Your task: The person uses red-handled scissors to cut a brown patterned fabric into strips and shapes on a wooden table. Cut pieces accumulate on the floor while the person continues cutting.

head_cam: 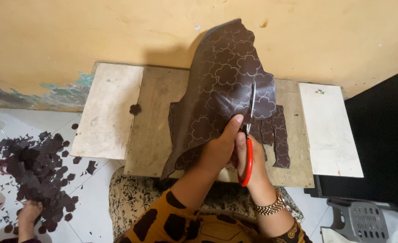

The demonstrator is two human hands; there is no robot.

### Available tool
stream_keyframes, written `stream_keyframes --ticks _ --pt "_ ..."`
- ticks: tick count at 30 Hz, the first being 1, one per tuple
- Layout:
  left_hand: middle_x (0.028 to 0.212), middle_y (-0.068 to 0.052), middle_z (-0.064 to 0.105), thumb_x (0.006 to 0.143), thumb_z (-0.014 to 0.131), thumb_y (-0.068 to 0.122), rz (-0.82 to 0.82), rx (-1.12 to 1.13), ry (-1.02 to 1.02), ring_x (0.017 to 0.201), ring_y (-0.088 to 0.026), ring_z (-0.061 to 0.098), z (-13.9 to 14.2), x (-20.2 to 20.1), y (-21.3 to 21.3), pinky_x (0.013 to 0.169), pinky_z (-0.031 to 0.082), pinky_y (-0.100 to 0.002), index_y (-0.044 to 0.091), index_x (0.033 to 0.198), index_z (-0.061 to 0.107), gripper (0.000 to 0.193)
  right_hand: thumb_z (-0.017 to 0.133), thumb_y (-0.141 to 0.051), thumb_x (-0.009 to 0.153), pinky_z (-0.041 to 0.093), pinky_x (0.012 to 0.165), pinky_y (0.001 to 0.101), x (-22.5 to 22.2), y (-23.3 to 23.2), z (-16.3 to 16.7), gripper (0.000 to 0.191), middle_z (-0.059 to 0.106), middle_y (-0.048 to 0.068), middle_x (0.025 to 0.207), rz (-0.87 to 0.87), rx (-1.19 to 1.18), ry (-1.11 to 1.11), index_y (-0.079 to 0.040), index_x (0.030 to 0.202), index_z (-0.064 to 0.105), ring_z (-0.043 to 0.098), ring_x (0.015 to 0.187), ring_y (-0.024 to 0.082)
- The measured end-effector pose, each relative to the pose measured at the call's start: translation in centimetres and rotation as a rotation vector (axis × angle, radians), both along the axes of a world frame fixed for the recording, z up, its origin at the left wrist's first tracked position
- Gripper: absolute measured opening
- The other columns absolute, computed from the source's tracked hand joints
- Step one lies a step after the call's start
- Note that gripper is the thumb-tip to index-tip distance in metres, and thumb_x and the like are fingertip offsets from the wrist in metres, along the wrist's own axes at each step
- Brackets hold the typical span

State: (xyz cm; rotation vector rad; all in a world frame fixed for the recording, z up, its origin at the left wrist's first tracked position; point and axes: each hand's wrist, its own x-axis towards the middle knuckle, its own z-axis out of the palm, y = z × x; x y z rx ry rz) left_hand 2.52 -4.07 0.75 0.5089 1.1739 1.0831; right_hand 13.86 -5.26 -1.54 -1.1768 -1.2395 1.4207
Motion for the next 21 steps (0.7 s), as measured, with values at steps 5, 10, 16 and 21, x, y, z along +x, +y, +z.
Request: stream_keyframes --ticks 5,10,16,21 --pt "0.115 -0.003 0.072 0.092 0.070 0.033 0.165 0.374 0.089 0.102 -0.013 0.066 0.5 -1.0 0.2 0.090 0.053 -0.030 0.005 0.120 0.070 0.040 0.049 -0.053 0.103 0.033 0.043 0.0263 0.6 0.1 -0.1 0.051 0.046 -0.003 0.060 0.004 0.021 -0.098 -0.008 0.080 0.053 0.040 0.049 0.008" --pt "0.117 -0.004 0.072 0.095 0.069 0.029 0.120 0.453 0.117 0.105 -0.015 0.066 0.7 -2.2 0.4 0.093 0.053 -0.031 0.003 0.122 0.070 0.038 0.050 -0.054 0.101 0.033 0.042 0.0260 0.6 0.0 -0.3 0.050 0.044 -0.004 0.059 0.002 0.031 -0.130 -0.010 0.078 0.051 0.040 0.048 0.007" --pt "0.117 -0.005 0.071 0.096 0.070 0.026 0.160 0.565 0.104 0.106 -0.017 0.065 0.3 -2.0 0.6 0.093 0.053 -0.032 0.002 0.122 0.069 0.035 0.051 -0.055 0.100 0.034 0.043 0.0252 0.4 0.1 -0.6 0.050 0.045 -0.005 0.061 0.006 0.038 -0.090 -0.010 0.078 0.051 0.041 0.050 0.007" --pt "0.118 -0.002 0.070 0.097 0.067 0.026 0.116 0.534 0.102 0.106 -0.014 0.064 0.4 -2.1 0.5 0.093 0.053 -0.030 0.004 0.122 0.068 0.033 0.049 -0.058 0.099 0.035 0.043 0.0260 0.5 -0.2 -0.2 0.053 0.045 -0.003 0.063 0.013 0.001 -0.060 -0.009 0.079 0.050 0.043 0.050 0.009"
